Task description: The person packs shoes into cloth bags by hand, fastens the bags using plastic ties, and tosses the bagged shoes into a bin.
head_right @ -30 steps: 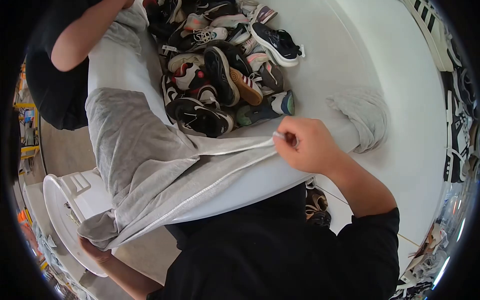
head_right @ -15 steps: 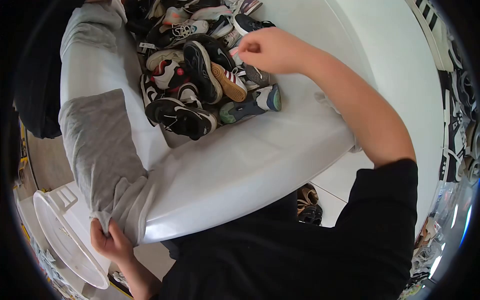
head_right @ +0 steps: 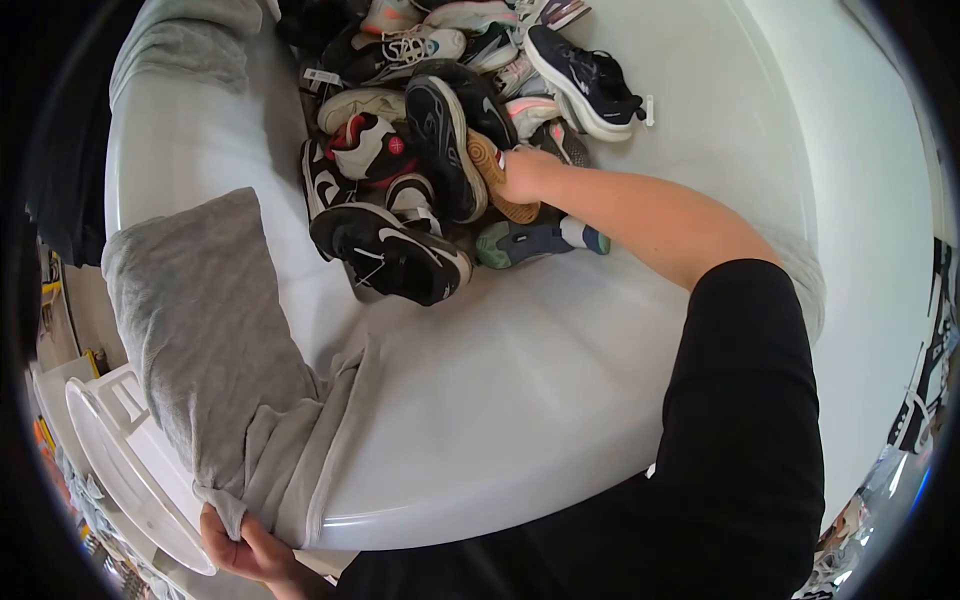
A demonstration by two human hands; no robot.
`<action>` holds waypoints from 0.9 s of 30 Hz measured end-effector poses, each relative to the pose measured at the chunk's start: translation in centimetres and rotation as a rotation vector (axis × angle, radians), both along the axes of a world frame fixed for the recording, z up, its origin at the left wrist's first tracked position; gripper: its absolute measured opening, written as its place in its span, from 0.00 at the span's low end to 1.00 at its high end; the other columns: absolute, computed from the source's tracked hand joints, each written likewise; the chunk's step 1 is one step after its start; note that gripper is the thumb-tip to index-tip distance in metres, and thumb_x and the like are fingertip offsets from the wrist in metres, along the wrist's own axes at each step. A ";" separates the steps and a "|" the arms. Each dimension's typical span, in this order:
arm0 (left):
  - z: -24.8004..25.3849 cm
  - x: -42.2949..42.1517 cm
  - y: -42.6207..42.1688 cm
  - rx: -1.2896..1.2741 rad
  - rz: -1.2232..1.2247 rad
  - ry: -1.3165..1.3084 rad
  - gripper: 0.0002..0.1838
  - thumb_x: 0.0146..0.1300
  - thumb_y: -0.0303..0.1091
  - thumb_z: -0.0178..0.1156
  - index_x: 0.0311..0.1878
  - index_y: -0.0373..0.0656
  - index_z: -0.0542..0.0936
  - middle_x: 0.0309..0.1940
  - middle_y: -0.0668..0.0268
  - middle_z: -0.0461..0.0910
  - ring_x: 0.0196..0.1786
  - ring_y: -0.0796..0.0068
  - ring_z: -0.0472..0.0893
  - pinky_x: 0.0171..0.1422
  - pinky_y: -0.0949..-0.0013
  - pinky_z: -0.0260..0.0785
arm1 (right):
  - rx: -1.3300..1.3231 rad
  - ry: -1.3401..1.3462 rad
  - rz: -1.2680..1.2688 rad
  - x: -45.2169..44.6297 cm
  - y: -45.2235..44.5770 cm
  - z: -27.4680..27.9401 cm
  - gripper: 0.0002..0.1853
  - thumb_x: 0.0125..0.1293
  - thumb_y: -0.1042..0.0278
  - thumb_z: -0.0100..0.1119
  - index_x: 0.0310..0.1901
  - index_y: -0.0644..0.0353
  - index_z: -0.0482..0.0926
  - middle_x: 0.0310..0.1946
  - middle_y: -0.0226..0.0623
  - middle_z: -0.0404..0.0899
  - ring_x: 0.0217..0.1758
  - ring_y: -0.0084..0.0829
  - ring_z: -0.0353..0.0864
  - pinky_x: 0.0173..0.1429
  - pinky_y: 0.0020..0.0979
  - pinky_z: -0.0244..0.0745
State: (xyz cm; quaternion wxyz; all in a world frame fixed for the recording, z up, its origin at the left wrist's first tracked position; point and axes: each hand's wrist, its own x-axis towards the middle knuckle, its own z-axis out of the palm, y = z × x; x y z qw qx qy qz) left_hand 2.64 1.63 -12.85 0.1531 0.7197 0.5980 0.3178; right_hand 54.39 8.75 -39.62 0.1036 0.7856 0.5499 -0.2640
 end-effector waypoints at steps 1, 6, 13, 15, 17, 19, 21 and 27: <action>-0.1 -0.3 0.0 -0.009 -0.019 -0.031 0.01 0.54 0.22 0.51 0.29 0.35 0.69 0.27 0.69 0.69 0.32 0.77 0.65 0.41 0.74 0.58 | 0.060 0.097 0.026 -0.9 0.9 0.2 0.24 0.60 0.44 0.66 0.43 0.61 0.87 0.44 0.53 0.85 0.52 0.48 0.86 0.55 0.46 0.79; 0.1 0.1 -0.2 -0.029 0.048 -0.021 0.03 0.54 0.23 0.51 0.31 0.34 0.72 0.28 0.68 0.71 0.34 0.77 0.66 0.44 0.73 0.59 | 0.233 0.544 0.158 -10.9 0.1 2.5 0.36 0.57 0.38 0.72 0.53 0.64 0.79 0.42 0.48 0.84 0.49 0.48 0.85 0.53 0.44 0.79; -0.3 -1.9 -0.6 -0.042 -0.023 -0.053 0.11 0.55 0.26 0.52 0.39 0.30 0.77 0.32 0.65 0.75 0.38 0.75 0.71 0.49 0.72 0.63 | -0.088 0.351 0.341 -9.2 4.2 4.2 0.23 0.56 0.65 0.60 0.56 0.57 0.84 0.47 0.50 0.86 0.52 0.49 0.85 0.57 0.46 0.79; 0.1 -1.5 -0.7 -0.064 0.001 -0.033 0.13 0.55 0.26 0.53 0.41 0.30 0.78 0.34 0.65 0.77 0.39 0.74 0.72 0.50 0.71 0.63 | -0.244 0.438 0.304 -4.7 6.2 8.0 0.24 0.55 0.65 0.60 0.56 0.55 0.84 0.44 0.48 0.87 0.49 0.45 0.86 0.54 0.44 0.79; 0.2 -1.0 -0.6 -0.084 0.020 -0.023 0.15 0.55 0.27 0.53 0.44 0.29 0.78 0.35 0.64 0.78 0.41 0.74 0.74 0.52 0.71 0.64 | -0.274 0.254 0.366 0.9 6.9 10.0 0.19 0.57 0.68 0.58 0.50 0.62 0.84 0.42 0.49 0.86 0.45 0.45 0.86 0.49 0.43 0.78; 0.5 -1.0 -0.6 -0.103 0.026 -0.013 0.17 0.55 0.27 0.53 0.46 0.28 0.79 0.37 0.63 0.79 0.42 0.73 0.75 0.53 0.71 0.65 | -0.181 0.132 0.437 7.5 6.1 11.0 0.16 0.54 0.71 0.59 0.45 0.65 0.83 0.37 0.50 0.86 0.41 0.46 0.85 0.47 0.42 0.78; 0.9 -1.2 -0.7 -0.119 0.017 0.020 0.18 0.56 0.28 0.53 0.48 0.28 0.80 0.38 0.62 0.80 0.43 0.73 0.75 0.54 0.71 0.65 | -0.166 0.102 0.478 14.1 4.4 10.2 0.16 0.52 0.74 0.58 0.45 0.63 0.84 0.33 0.49 0.85 0.40 0.46 0.84 0.46 0.42 0.77; 0.0 -1.3 -1.1 -0.077 0.063 -0.081 0.19 0.58 0.27 0.53 0.51 0.28 0.80 0.41 0.62 0.80 0.45 0.73 0.76 0.55 0.71 0.64 | -0.225 0.009 0.158 14.9 -0.1 9.7 0.23 0.53 0.80 0.53 0.50 0.54 0.88 0.42 0.47 0.88 0.47 0.46 0.86 0.53 0.40 0.79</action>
